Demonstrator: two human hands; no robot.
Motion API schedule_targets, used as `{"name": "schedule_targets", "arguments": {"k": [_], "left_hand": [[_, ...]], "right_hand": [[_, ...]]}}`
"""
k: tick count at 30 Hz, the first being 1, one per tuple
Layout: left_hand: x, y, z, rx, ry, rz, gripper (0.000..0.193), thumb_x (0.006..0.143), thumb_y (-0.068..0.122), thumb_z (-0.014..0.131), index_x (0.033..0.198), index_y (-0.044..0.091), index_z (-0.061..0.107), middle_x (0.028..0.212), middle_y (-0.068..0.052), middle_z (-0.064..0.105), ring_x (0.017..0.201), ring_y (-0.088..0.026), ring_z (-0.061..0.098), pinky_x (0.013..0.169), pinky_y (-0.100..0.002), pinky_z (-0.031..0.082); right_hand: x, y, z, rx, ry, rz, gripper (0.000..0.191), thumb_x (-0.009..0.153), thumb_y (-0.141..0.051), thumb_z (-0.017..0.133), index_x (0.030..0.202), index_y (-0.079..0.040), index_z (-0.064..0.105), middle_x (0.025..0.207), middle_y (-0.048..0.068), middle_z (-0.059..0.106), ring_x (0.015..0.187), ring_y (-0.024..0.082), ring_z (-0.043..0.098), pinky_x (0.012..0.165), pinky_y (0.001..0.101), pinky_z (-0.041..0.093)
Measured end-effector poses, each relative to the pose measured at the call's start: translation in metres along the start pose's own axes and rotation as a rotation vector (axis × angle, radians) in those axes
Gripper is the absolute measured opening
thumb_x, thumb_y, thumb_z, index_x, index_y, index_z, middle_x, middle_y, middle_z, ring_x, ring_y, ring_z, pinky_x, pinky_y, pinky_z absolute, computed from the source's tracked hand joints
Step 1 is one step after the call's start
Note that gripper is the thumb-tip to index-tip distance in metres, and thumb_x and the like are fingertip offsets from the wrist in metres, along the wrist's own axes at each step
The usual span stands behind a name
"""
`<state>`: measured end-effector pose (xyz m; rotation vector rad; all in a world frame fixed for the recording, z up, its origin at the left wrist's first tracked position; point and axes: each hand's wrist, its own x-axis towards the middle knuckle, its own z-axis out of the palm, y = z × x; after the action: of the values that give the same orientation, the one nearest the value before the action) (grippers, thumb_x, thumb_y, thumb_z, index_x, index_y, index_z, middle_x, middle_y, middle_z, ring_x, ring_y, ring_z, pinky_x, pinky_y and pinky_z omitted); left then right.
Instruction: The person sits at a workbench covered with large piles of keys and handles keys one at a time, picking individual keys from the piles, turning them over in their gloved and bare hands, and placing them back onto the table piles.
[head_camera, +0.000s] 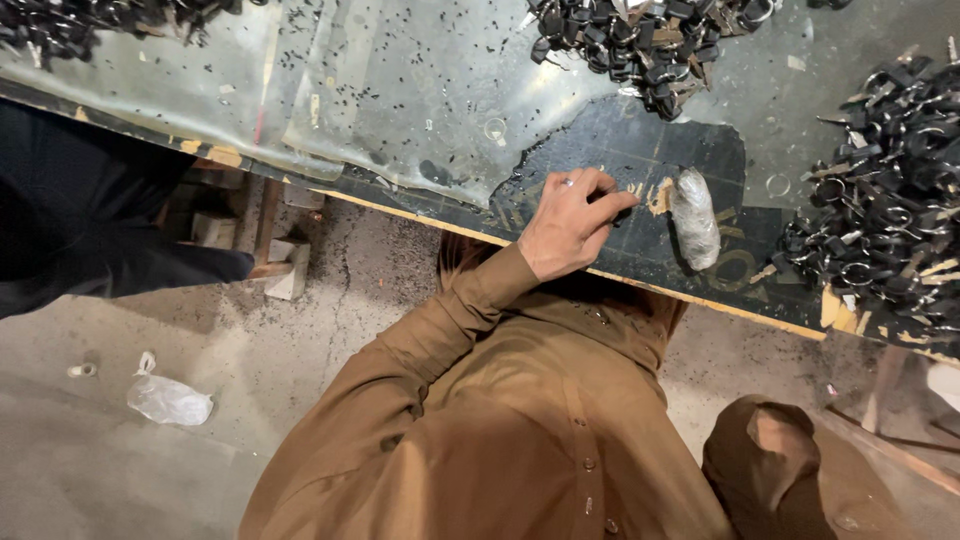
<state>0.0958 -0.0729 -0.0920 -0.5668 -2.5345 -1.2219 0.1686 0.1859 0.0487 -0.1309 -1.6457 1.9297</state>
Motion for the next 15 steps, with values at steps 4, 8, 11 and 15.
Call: {"name": "schedule_targets", "arguments": {"k": [4,8,11,15], "left_hand": [[0.001,0.003,-0.001,-0.01,-0.004,-0.004,0.045,0.083,0.001,0.065,0.126,0.016,0.064,0.114,-0.006,0.055,0.11,-0.025,0.057,0.099,-0.044,0.038],[0.002,0.004,-0.003,0.003,0.01,0.008,0.044,0.084,0.001,0.065,0.125,0.016,0.064,0.114,-0.006,0.056,0.111,-0.025,0.057,0.1,-0.044,0.038],[0.004,0.005,-0.002,-0.009,0.003,0.003,0.043,0.083,0.002,0.066,0.124,0.015,0.065,0.113,-0.006,0.056,0.11,-0.025,0.057,0.1,-0.044,0.038],[0.003,0.007,-0.001,-0.018,0.008,0.001,0.042,0.085,0.002,0.066,0.125,0.014,0.065,0.113,-0.006,0.057,0.11,-0.025,0.059,0.1,-0.044,0.039]], "right_hand": [[0.003,-0.003,0.004,-0.02,0.004,-0.016,0.033,0.085,-0.013,0.084,0.105,-0.001,0.062,0.096,0.012,0.062,0.083,0.023,0.062,0.075,0.0363,0.054],[0.005,-0.003,0.012,-0.039,0.031,-0.041,0.033,0.085,-0.015,0.085,0.103,-0.001,0.061,0.094,0.012,0.061,0.083,0.024,0.062,0.075,0.0371,0.054],[0.007,-0.001,0.019,-0.064,0.046,-0.081,0.034,0.085,-0.017,0.086,0.102,-0.001,0.061,0.093,0.013,0.061,0.082,0.025,0.062,0.074,0.0377,0.054],[0.014,-0.003,0.029,-0.209,0.017,-0.134,0.035,0.086,-0.019,0.088,0.1,-0.001,0.061,0.092,0.013,0.061,0.082,0.026,0.062,0.074,0.0385,0.054]]}}
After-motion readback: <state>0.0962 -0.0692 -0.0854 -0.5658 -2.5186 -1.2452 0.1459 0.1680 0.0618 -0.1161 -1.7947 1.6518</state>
